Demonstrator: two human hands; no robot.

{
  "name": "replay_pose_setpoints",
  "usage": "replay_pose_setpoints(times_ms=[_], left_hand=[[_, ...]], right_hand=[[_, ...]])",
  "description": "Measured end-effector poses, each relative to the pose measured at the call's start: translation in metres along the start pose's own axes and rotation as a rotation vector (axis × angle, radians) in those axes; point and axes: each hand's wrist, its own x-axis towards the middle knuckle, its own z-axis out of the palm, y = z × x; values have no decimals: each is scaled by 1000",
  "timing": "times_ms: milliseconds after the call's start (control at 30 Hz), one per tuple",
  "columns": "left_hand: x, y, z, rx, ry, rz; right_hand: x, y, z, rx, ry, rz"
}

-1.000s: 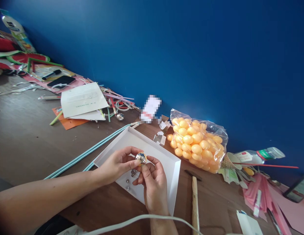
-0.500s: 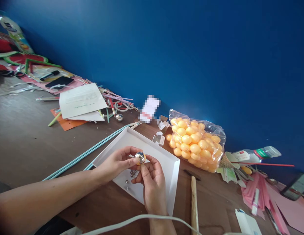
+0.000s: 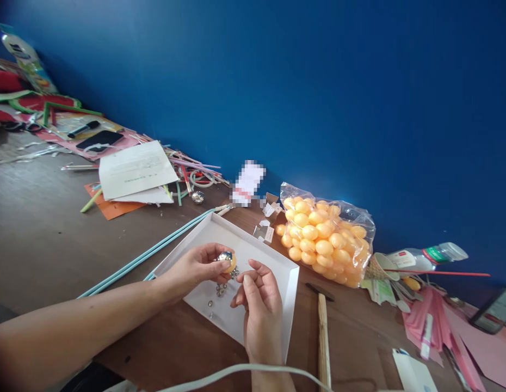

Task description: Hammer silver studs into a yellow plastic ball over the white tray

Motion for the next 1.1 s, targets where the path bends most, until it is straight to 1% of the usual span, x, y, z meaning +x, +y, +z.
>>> replay_pose_setpoints(times_ms=[200, 367, 500, 633, 767, 900, 1000, 1100], left_hand=[[2, -1, -5, -25, -10, -7], [3, -2, -5, -123, -54, -34], [3, -3, -5, -193, -71, -53], [2, -4, -6, -147, -72, -45], [3, -4, -7, -75, -40, -39], [4, -1, -5, -4, -4, 12], [4, 0, -5, 70, 26, 66], [4, 0, -5, 122, 56, 82]], right_hand=[[0, 1, -4, -4, 3, -14], [1, 3, -6, -16, 11, -32], [2, 0, -3, -19, 44, -37], [1, -2, -4, -44, 58, -51], [0, 2, -8, -125, 27, -92], [-2, -3, -4, -169, 22, -155], [-17, -17, 0, -190, 32, -224], [-53, -27, -6, -228, 77, -268]])
